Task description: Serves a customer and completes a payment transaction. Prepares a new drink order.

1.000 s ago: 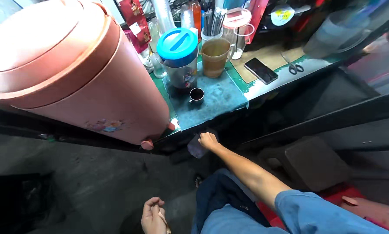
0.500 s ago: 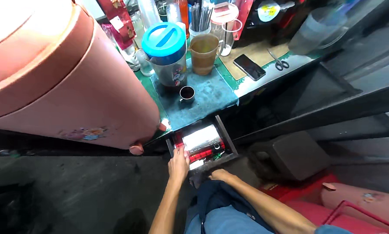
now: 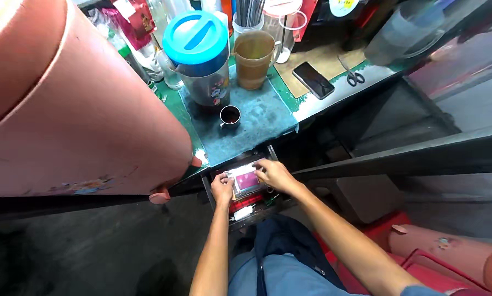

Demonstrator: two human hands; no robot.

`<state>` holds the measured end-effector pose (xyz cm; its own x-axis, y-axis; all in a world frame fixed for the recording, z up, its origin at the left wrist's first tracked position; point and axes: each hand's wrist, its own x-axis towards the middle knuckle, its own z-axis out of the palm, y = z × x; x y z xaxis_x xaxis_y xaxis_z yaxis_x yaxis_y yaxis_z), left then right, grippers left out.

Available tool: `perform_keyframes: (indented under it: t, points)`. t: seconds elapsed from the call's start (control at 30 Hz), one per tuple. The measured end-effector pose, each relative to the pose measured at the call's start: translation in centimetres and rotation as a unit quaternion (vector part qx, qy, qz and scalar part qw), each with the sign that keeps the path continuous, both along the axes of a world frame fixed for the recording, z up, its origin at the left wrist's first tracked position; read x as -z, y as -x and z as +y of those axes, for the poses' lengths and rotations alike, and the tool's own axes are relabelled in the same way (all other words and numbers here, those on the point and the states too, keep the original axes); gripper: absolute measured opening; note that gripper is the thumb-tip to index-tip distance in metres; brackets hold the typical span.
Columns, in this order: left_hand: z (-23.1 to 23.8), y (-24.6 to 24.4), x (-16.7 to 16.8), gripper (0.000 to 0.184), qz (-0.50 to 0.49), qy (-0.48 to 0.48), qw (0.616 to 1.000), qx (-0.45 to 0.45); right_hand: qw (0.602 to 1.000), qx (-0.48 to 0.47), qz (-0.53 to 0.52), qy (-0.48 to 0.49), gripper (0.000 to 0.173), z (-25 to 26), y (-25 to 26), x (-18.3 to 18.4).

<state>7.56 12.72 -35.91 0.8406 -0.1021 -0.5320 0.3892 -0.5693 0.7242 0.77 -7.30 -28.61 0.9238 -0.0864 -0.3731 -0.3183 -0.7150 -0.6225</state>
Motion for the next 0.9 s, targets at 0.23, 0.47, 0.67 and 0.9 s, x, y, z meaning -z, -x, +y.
perform_keyframes:
  t: [0.23, 0.47, 0.67, 0.9]
  points:
    - [2.8, 3.6, -2.0, 0.014, -0.167, 0.091, 0.981, 0.039, 0.988, -0.128, -0.03, 0.086, 0.04, -0.9, -4.7, 1.8]
    - [9.1, 7.4, -4.1, 0.013, -0.141, 0.151, 0.959, 0.193, 0.963, -0.229, 0.142, 0.027, 0.044, -1.0, 3.6, -3.7]
    - [8.7, 6.4, -4.9, 0.018, -0.071, 0.053, 0.941, 0.325, 0.988, -0.142, 0.048, 0.027, 0.038, 0.0, 8.9, -2.5]
    - [7.8, 5.6, -5.1, 0.054, 0.031, 0.128, 0.899, 0.417, 0.978, -0.186, 0.098, -0.013, 0.055, 1.2, 10.3, -3.3]
